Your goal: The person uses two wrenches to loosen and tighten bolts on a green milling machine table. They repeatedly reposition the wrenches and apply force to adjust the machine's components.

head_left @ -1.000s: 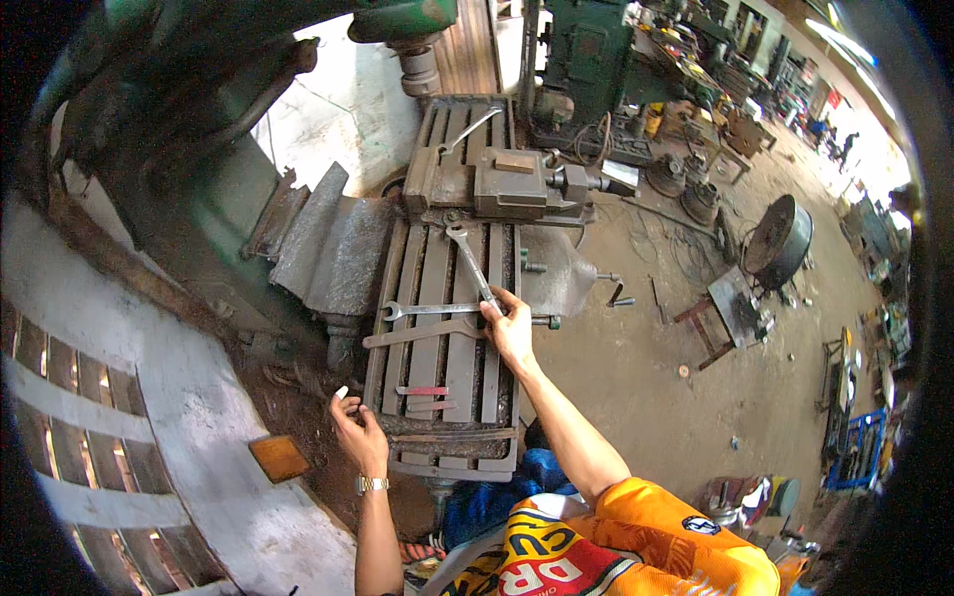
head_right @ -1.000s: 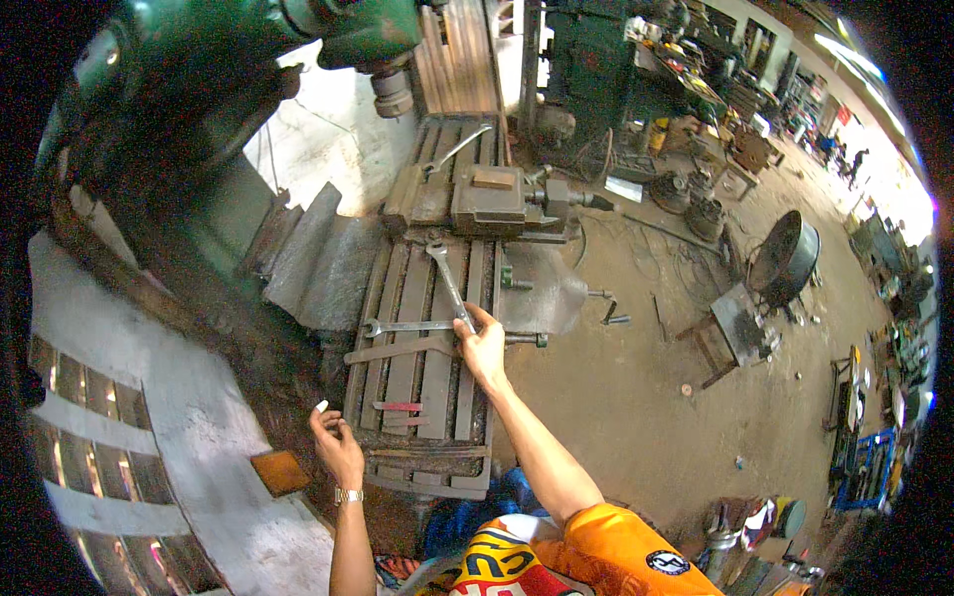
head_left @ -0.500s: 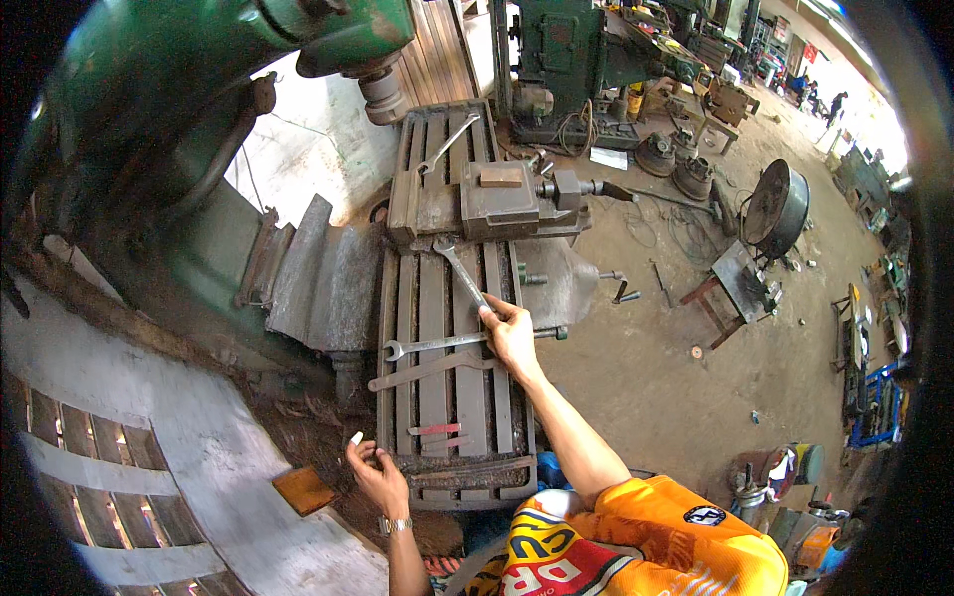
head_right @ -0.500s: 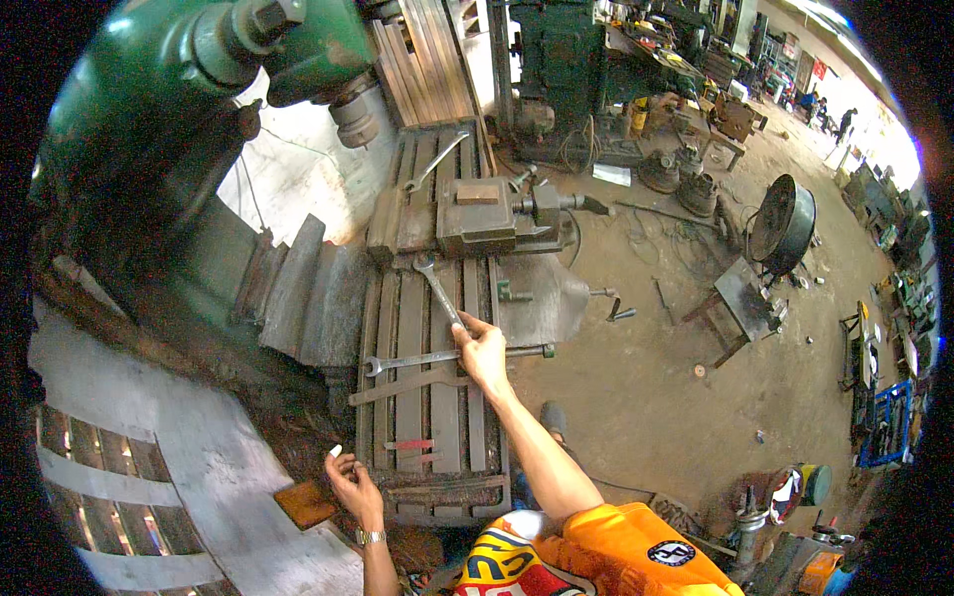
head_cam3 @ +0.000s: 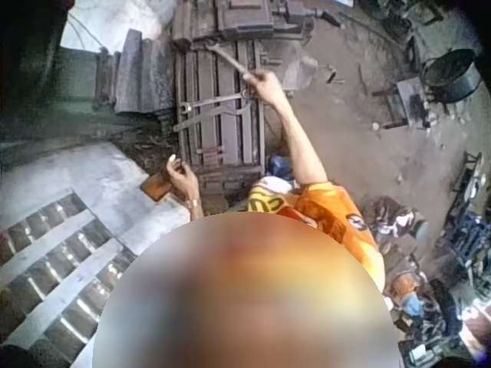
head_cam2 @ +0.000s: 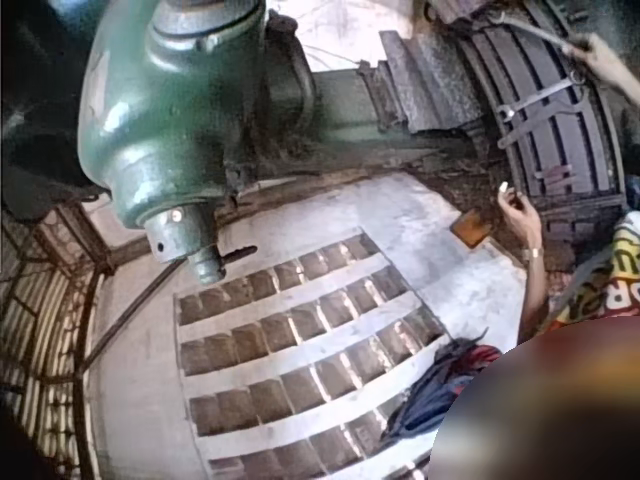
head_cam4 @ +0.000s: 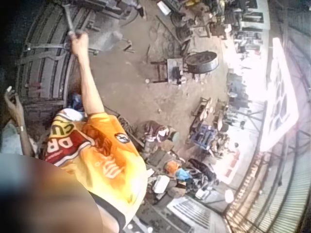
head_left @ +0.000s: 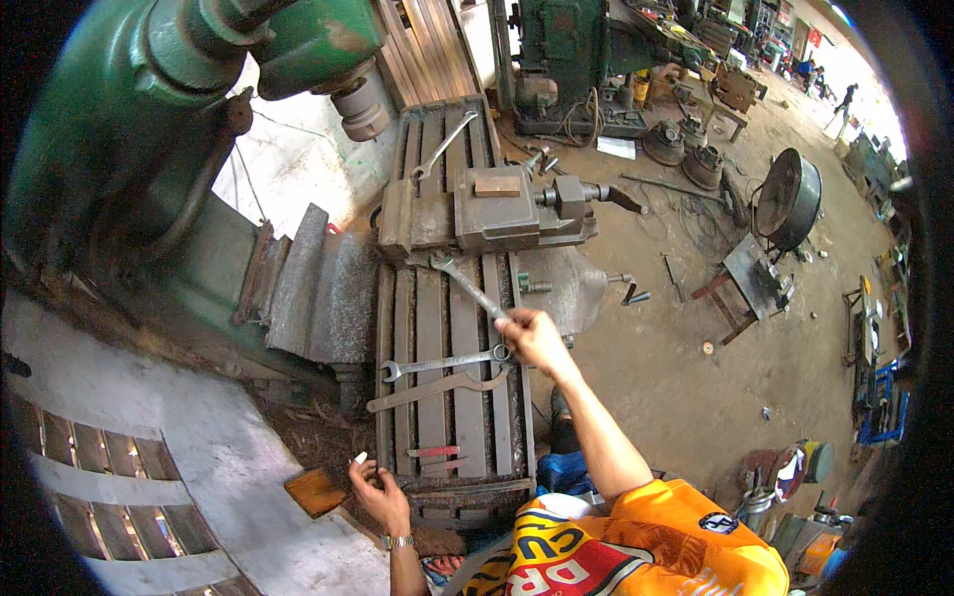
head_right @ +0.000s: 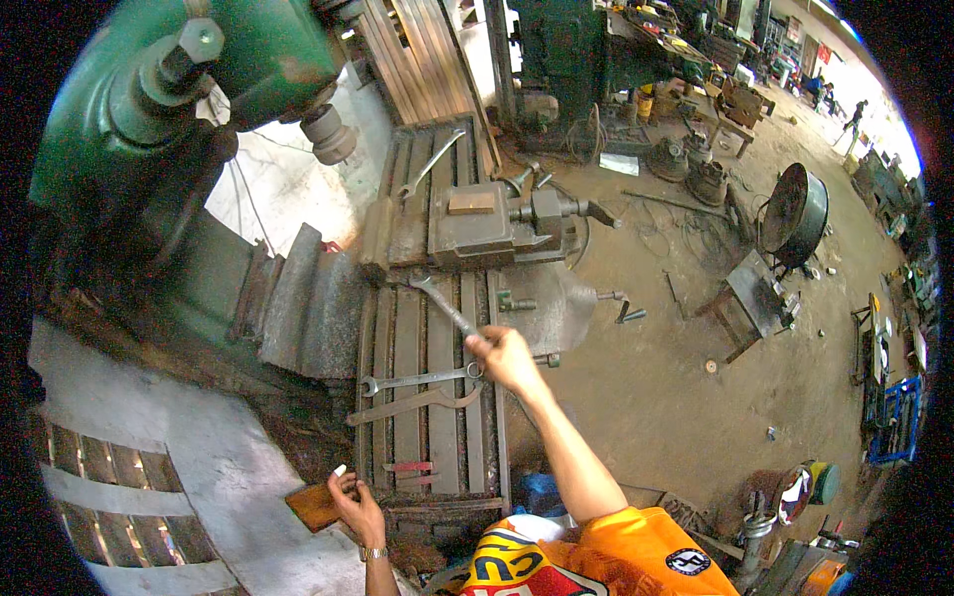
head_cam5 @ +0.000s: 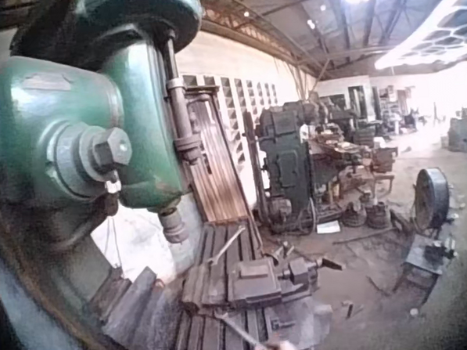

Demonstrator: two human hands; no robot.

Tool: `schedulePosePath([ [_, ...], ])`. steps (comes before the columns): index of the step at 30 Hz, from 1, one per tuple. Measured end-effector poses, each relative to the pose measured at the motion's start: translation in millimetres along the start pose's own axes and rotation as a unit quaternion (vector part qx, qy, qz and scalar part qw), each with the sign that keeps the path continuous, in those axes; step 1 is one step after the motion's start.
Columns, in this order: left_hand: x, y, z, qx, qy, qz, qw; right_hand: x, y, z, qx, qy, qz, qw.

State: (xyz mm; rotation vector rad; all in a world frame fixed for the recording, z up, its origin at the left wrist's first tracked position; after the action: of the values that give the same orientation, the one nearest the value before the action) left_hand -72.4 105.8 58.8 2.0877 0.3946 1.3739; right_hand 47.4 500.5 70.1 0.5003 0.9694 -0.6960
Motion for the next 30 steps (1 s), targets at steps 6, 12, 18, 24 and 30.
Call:
schedulePosePath([
  [6, 2.2, 1.3, 1.7, 0.008, -0.025, 0.025, 0.999, -4.6, -38.2, 41.0, 0.112, 0.138, 0.071, 0.982],
  [12, 4.8, 3.4, 1.6, 0.013, -0.032, 0.049, 0.998, -33.4, -39.7, 46.1, -0.112, 0.179, 0.284, 0.935],
  [18, 5.7, 5.1, 2.0, 0.028, -0.028, 0.073, 0.997, -11.4, -58.0, 77.4, -0.215, 0.200, 0.369, 0.882],
  [24, 11.0, 6.7, 1.6, 0.037, -0.033, 0.090, 0.995, -15.4, -61.2, 84.8, -0.065, 0.344, 0.330, 0.877],
  [30, 9.8, 5.5, 0.5, 0.025, -0.038, 0.086, 0.995, -37.6, -59.5, 56.0, 0.093, 0.383, 0.375, 0.839],
])
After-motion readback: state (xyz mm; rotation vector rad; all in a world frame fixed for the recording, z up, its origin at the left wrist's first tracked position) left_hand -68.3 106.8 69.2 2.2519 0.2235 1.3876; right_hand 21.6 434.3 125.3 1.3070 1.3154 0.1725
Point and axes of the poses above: each hand's wrist, its own z-axis away from the middle knuckle, its own y-axis out of the back of the hand, x = y × z, the point moved 6 cm from there along -z, towards the middle knuckle, and after that the axes turned 11 degrees about -y, right-handed, at the moved point
